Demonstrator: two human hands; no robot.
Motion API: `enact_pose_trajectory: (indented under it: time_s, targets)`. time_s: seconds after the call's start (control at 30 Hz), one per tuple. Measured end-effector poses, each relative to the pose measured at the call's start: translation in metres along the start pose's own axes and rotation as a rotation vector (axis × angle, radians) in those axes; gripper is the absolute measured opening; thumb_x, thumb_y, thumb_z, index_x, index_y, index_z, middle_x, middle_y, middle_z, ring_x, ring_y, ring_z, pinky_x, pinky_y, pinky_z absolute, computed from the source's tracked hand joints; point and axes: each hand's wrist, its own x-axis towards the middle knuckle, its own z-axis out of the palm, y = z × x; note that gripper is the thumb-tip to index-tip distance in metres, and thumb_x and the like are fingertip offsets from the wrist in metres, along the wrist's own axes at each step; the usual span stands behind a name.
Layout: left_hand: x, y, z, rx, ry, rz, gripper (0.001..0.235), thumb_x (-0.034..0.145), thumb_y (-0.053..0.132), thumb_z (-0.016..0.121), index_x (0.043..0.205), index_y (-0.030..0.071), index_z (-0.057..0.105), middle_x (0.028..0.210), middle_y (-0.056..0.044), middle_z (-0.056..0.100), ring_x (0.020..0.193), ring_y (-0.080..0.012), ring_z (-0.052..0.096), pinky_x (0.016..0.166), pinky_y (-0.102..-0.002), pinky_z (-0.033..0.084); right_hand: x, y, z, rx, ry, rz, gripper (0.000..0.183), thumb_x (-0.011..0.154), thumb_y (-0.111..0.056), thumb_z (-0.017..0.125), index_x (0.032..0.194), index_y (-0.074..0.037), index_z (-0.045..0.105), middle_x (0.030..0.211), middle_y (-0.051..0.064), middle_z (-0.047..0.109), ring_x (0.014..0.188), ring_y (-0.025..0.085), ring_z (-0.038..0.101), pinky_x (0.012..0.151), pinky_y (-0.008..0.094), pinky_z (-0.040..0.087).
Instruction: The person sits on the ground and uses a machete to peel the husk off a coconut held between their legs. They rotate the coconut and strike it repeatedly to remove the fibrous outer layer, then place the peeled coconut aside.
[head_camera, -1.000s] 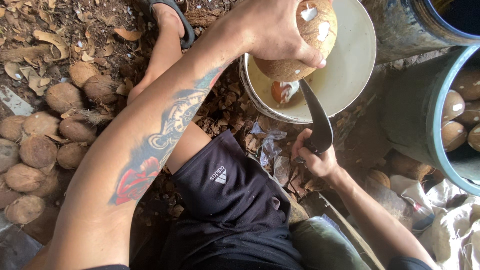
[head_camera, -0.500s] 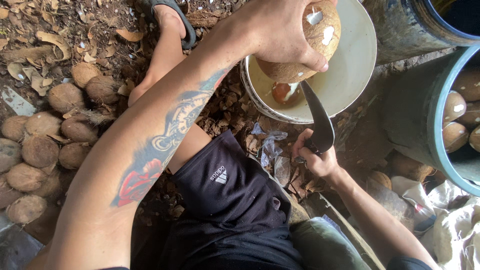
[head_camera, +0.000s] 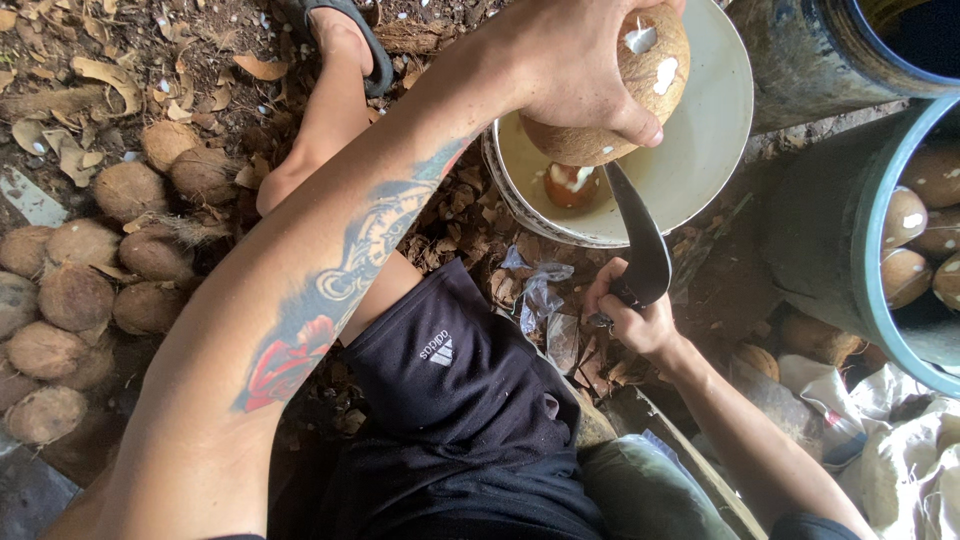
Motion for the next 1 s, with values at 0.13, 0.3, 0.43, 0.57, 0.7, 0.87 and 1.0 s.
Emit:
enact_pose_trajectory:
  time_s: [0.13,0.3,0.43,0.57,0.7,0.87,1.0]
  targets:
    - [0.003,-0.004,0.002,0.004,-0.016,-0.005,0.088,0.063,0.068,0.103,0.126,0.020,0.063,0.124,-0.003,0.069,0.100,-0.0235,0.070,0.075,-0.037,0.056,-0.004,0.009,-0.002,0.082,-0.006,0.030,0.010,0.078,0.001,0.053,0.080,-0.008,0.056,0.068,0.009,0.067,0.062,0.018,0.066,0.063,0.033,0.057]
    - [-0.021,-0.037,0.001,-0.680,0.147,-0.164,0.046,0.068,0.047,0.089,0.096,0.023,0.061,0.101,0.001,0.065,0.094,-0.0200,0.067,0.079,-0.032,0.058,0.007,-0.044,-0.023,0.205,-0.088,-0.025,0.015,0.075,0.006,0.051,0.072,-0.006,0.058,0.065,0.008,0.066,0.059,0.018,0.065,0.059,0.030,0.057]
    - [-0.043,-0.073,0.009,-1.262,0.129,-0.395,0.076,0.060,0.057,0.084,0.122,0.018,0.069,0.121,-0.011,0.076,0.107,-0.0313,0.078,0.091,-0.040,0.068,0.022,-0.102,-0.043,0.294,-0.118,0.140,0.005,0.069,-0.004,0.057,0.073,-0.005,0.054,0.055,0.010,0.058,0.044,0.019,0.052,0.043,0.032,0.045]
    - [-0.061,-0.100,0.001,-1.512,0.194,-0.268,0.091,0.058,0.046,0.094,0.132,0.003,0.062,0.124,-0.024,0.072,0.114,-0.0415,0.075,0.101,-0.053,0.066,0.032,-0.167,-0.050,-0.012,-0.160,0.233,0.008,0.079,0.001,0.060,0.074,-0.005,0.059,0.055,0.006,0.058,0.047,0.019,0.054,0.048,0.033,0.044]
    - [-0.094,-0.112,-0.036,-1.619,0.503,-0.163,0.067,0.062,0.044,0.093,0.110,0.004,0.072,0.111,-0.017,0.071,0.106,-0.0375,0.070,0.085,-0.053,0.062,0.028,-0.236,-0.035,-0.462,-0.052,0.221,0.022,0.079,-0.002,0.059,0.059,-0.009,0.055,0.051,0.002,0.056,0.051,0.015,0.051,0.055,0.030,0.040]
    - [-0.189,-0.140,-0.094,-1.982,0.968,-0.061,0.068,0.071,0.060,0.072,0.122,0.015,0.070,0.131,-0.019,0.070,0.127,-0.0523,0.066,0.086,-0.086,0.059,0.016,-0.265,-0.021,-0.426,-0.162,-0.087,0.015,0.082,0.007,0.058,0.075,-0.006,0.063,0.061,0.009,0.071,0.057,0.018,0.069,0.062,0.031,0.056]
    - [-0.334,-0.127,-0.099,-2.017,1.156,0.348,0.090,0.073,0.064,0.066,0.151,0.021,0.051,0.162,-0.015,0.049,0.149,-0.0519,0.047,0.109,-0.085,0.046,0.037,-0.219,0.023,-0.270,-0.340,-0.307,0.014,0.086,0.006,0.063,0.083,-0.008,0.059,0.074,0.007,0.064,0.069,0.017,0.065,0.074,0.029,0.049]
